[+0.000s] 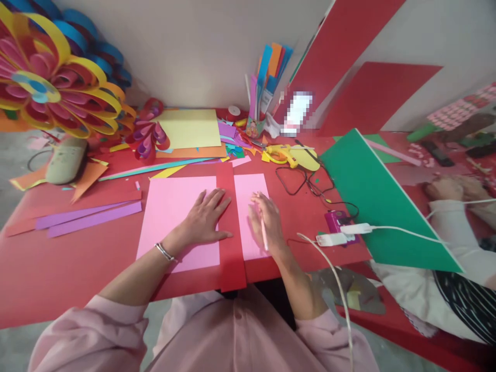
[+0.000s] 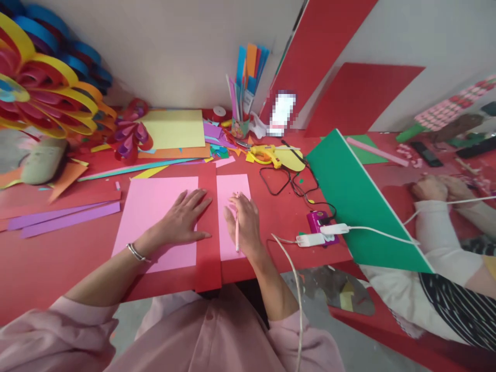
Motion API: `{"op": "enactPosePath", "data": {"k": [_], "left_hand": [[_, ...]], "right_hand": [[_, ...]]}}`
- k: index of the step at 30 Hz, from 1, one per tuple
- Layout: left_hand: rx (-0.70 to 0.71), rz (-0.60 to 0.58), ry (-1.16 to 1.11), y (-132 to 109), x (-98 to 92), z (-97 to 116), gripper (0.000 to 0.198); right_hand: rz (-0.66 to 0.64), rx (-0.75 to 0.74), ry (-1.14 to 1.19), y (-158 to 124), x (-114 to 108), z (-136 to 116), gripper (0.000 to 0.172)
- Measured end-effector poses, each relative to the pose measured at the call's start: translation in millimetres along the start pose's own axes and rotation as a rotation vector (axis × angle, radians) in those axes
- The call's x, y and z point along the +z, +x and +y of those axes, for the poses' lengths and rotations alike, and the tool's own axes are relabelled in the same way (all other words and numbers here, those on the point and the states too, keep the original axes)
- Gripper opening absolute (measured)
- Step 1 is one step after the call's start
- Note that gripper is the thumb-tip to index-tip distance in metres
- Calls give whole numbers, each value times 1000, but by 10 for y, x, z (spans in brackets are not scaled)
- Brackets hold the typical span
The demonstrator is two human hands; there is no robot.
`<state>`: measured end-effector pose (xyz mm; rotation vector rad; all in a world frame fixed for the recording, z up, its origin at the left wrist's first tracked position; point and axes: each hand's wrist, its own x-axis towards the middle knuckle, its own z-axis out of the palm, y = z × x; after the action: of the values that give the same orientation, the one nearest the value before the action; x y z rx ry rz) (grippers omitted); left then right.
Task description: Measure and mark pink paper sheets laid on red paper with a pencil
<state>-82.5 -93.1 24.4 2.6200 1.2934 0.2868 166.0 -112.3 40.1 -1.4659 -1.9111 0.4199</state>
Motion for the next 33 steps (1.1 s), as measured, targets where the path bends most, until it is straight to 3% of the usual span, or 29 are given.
{"op": "enactPosePath", "data": {"k": [5, 9, 12, 20, 33], "left_hand": [[-3, -1, 29, -2, 24, -3, 109], [-8, -8, 29, 8, 6, 6, 110], [-13, -18, 41, 14, -16, 15, 109], [-5, 5, 41, 8, 25, 11, 110], [13, 12, 30, -6, 36, -7, 111]], "right_hand": [[134, 91, 233, 346, 26, -110, 53], [88, 309, 593, 753, 342, -39, 55], [134, 362, 698, 979, 563, 57, 51], [154, 334, 449, 1058, 634, 149, 36], [117, 304, 367, 1074, 660, 191, 33]]}}
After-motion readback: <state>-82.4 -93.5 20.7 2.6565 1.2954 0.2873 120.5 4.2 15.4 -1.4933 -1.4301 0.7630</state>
